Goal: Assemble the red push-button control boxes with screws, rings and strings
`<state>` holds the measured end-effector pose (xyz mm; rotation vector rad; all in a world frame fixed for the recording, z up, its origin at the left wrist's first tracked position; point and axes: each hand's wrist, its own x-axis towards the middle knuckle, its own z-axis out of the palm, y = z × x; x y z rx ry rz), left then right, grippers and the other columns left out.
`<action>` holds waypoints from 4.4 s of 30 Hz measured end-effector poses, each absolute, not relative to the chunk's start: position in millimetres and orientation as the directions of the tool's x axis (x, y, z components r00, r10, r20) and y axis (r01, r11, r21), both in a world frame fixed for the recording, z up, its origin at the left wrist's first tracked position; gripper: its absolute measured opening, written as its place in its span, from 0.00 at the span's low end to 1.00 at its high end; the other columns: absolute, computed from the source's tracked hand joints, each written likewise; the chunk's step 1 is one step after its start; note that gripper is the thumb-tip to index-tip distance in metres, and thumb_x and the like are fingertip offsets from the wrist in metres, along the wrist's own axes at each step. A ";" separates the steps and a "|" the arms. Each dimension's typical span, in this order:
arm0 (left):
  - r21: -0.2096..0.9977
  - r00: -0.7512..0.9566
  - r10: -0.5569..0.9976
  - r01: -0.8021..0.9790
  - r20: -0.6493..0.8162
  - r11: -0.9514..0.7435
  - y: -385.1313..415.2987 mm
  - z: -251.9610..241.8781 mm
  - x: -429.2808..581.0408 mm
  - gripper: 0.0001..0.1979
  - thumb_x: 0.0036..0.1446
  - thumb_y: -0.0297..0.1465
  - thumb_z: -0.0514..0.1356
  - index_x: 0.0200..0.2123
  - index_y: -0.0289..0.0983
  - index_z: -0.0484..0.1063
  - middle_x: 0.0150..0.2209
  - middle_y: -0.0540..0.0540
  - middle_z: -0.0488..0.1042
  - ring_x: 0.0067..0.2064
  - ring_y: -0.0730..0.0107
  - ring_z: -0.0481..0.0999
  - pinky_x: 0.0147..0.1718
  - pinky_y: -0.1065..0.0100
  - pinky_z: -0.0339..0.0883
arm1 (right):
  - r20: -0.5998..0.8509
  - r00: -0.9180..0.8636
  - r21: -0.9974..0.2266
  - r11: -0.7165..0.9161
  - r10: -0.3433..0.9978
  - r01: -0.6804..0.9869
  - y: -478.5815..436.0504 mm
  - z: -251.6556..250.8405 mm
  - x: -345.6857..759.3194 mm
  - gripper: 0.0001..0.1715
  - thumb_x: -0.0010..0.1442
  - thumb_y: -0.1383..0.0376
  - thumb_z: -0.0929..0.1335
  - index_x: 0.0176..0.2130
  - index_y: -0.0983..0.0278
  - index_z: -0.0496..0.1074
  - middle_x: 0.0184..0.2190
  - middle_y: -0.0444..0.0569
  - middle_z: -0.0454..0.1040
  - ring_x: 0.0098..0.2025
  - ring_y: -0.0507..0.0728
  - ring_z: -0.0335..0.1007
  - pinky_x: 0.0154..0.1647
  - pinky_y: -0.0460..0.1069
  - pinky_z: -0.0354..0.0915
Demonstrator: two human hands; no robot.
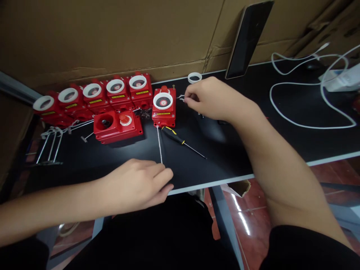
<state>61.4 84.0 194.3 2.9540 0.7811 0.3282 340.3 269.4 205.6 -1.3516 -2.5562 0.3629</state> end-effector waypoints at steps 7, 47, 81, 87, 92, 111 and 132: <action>0.052 0.926 0.314 0.332 -0.211 -0.942 53.9 209.2 64.8 0.10 0.63 0.22 0.73 0.33 0.40 0.78 0.29 0.49 0.74 0.30 0.59 0.77 0.28 0.57 0.74 | 0.017 -0.666 -0.330 0.633 0.746 0.700 267.2 193.4 331.0 0.14 0.77 0.56 0.70 0.39 0.57 0.81 0.38 0.52 0.84 0.37 0.62 0.71 0.45 0.58 0.61; 0.025 0.896 0.429 0.429 0.114 -0.903 282.1 226.5 52.2 0.08 0.73 0.28 0.67 0.52 0.43 0.82 0.79 0.38 0.72 0.88 0.30 0.60 0.84 0.29 0.61 | -0.425 -0.599 -0.639 0.244 0.679 0.730 251.8 250.8 351.9 0.10 0.69 0.65 0.73 0.33 0.61 0.76 0.29 0.49 0.84 0.29 0.58 0.83 0.30 0.50 0.72; 0.331 0.640 0.762 0.701 0.099 -0.632 93.9 252.4 -37.7 0.25 0.75 0.42 0.70 0.69 0.42 0.74 0.59 0.40 0.85 0.55 0.52 0.89 0.56 0.57 0.85 | 0.127 -0.728 -0.974 0.223 0.674 0.037 195.4 222.9 287.9 0.30 0.73 0.38 0.82 0.45 0.61 0.81 0.36 0.44 0.75 0.36 0.53 0.68 0.38 0.50 0.66; 0.385 0.665 0.738 0.655 0.117 -0.651 106.2 239.9 -52.5 0.22 0.70 0.38 0.69 0.64 0.41 0.79 0.53 0.41 0.82 0.50 0.55 0.87 0.53 0.58 0.86 | 0.069 -0.667 -0.977 0.185 0.742 0.105 204.0 222.8 302.0 0.30 0.66 0.46 0.88 0.44 0.58 0.74 0.32 0.43 0.79 0.28 0.52 0.73 0.30 0.51 0.69; 0.424 0.609 0.782 0.678 0.134 -0.601 111.2 231.6 -68.8 0.22 0.67 0.38 0.66 0.63 0.45 0.77 0.60 0.40 0.87 0.59 0.49 0.90 0.63 0.53 0.85 | 0.034 -0.732 -0.972 0.193 0.681 0.134 205.1 232.9 311.6 0.25 0.66 0.58 0.85 0.41 0.56 0.69 0.36 0.45 0.84 0.31 0.54 0.78 0.33 0.52 0.75; 0.350 0.436 0.841 0.770 0.320 -0.533 98.0 221.3 -63.2 0.26 0.68 0.45 0.67 0.66 0.49 0.70 0.64 0.41 0.85 0.64 0.43 0.89 0.63 0.43 0.87 | 0.158 -0.916 -0.891 0.452 0.368 0.028 158.9 177.4 266.5 0.08 0.79 0.62 0.77 0.43 0.61 0.84 0.34 0.43 0.85 0.29 0.50 0.71 0.35 0.48 0.64; 0.370 0.537 0.769 0.675 0.346 -0.638 99.7 223.7 -64.6 0.30 0.64 0.36 0.70 0.67 0.50 0.69 0.62 0.39 0.82 0.62 0.41 0.85 0.62 0.39 0.84 | 0.008 -0.797 -0.693 0.578 0.604 0.432 204.5 227.0 306.7 0.14 0.72 0.48 0.76 0.42 0.53 0.80 0.33 0.49 0.82 0.33 0.62 0.75 0.39 0.58 0.65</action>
